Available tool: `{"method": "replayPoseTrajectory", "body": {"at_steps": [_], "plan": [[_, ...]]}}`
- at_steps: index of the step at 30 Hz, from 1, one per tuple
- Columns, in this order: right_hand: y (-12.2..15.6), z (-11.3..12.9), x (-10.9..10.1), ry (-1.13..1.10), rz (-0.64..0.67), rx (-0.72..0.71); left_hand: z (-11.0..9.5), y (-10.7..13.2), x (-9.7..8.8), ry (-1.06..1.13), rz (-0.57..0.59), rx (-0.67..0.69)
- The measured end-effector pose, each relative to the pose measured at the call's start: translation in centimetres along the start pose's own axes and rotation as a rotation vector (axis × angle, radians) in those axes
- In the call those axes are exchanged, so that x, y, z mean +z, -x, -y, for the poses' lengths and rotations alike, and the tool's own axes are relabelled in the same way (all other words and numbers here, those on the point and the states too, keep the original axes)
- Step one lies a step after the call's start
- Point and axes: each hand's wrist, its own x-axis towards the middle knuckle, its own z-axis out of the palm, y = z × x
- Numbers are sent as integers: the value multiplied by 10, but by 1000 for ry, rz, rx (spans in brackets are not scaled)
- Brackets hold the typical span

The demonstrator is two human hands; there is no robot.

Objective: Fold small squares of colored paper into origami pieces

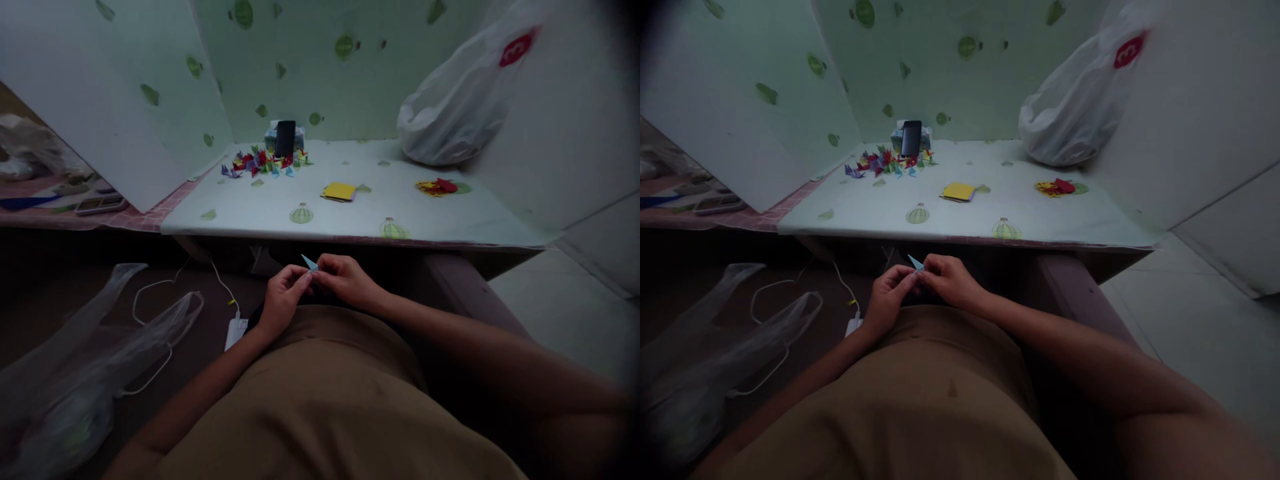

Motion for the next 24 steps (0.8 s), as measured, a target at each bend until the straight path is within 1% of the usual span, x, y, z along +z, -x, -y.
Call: {"method": "replayPoseTrajectory", "body": {"at_steps": [6, 10, 12, 17, 21, 24], "plan": [[-1, -3, 1, -112, 78, 78, 1, 0, 0, 23, -22, -13], [0, -4, 1, -113, 107, 74, 3, 0, -1, 66, -25, -43], [1, -5, 2, -72, 92, 29, 6, -1, 0, 142, -30, -89], [2, -7, 1, 104, -46, -152, 8, -3, 1, 394, -62, -239], [0, -12, -1, 325, -34, -328, 7, -3, 1, 523, 13, -358], [0, -14, -2, 440, -3, -390, 7, -3, 0, 577, 60, -444]]}}
